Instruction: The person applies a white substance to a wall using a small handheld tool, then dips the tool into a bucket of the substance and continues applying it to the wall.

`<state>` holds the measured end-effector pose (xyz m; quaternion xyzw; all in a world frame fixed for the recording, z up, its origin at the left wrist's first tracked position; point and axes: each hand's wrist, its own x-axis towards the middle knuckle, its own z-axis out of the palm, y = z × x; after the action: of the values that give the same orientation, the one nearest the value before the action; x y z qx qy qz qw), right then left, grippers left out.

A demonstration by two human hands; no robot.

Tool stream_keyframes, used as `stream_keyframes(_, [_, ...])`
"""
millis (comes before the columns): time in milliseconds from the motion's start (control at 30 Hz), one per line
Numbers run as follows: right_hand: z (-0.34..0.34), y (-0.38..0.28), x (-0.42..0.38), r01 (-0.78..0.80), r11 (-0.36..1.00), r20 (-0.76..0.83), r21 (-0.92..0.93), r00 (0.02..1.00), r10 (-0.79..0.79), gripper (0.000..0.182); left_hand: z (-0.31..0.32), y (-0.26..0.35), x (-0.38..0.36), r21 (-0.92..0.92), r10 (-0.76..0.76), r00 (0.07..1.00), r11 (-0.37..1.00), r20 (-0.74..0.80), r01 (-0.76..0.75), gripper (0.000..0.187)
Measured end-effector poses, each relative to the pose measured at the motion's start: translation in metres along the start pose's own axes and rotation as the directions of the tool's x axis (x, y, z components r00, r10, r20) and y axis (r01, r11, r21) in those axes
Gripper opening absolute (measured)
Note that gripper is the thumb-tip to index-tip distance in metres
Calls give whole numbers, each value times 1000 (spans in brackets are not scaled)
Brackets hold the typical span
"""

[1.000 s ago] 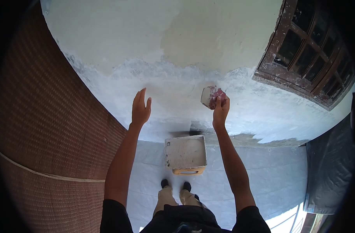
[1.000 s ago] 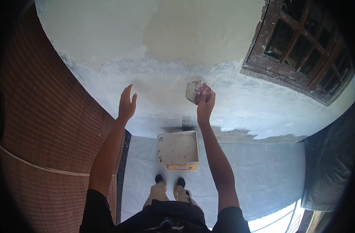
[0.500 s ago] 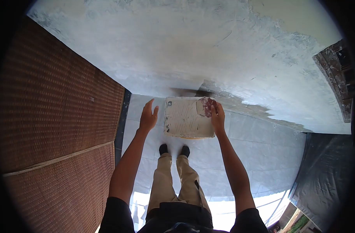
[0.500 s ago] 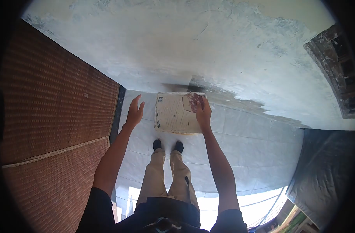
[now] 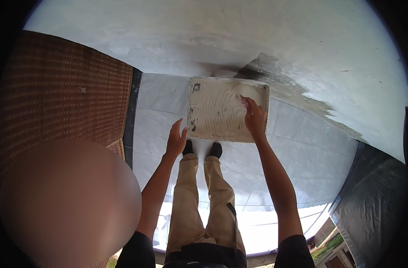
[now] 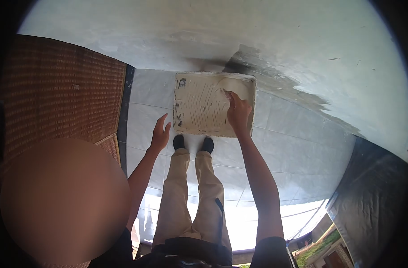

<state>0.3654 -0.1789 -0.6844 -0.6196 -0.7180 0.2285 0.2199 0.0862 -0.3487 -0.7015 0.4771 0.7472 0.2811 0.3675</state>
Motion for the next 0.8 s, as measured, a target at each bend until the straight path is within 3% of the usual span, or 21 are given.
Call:
stream_keyframes(67, [8,-13,9,78,979,11,-188,997,-77,33,10,-11,-4,-11,-22,1000,1000,11,22,46])
stream_keyframes(100, [16,-13,14,72,979,22,-190,997,-69,33,15,-15,-5,-24,-17,1000,1000,5,17,47])
stream_keyframes(167, [30,-12,17,227,941,-34,-252,970,-243,36,24,-20,-8,-40,-23,1000,999,4,24,47])
stream_keyframes(267, [41,-11,9,301,902,0,-309,949,-317,41,28,-22,-5,-55,-26,1000,998,4,26,49])
stream_keyframes(400, [33,-12,-30,363,892,55,-271,931,-362,47,36,-34,-5,-96,-72,997,993,-7,71,52])
stream_keyframes(567, [14,-9,-92,517,840,270,-164,843,-466,52,33,-31,-8,-155,-139,990,978,1,137,53])
stream_keyframes(800, [-7,-12,-99,522,850,427,-79,788,-444,45,33,-42,-11,-105,-78,997,992,-2,77,52])
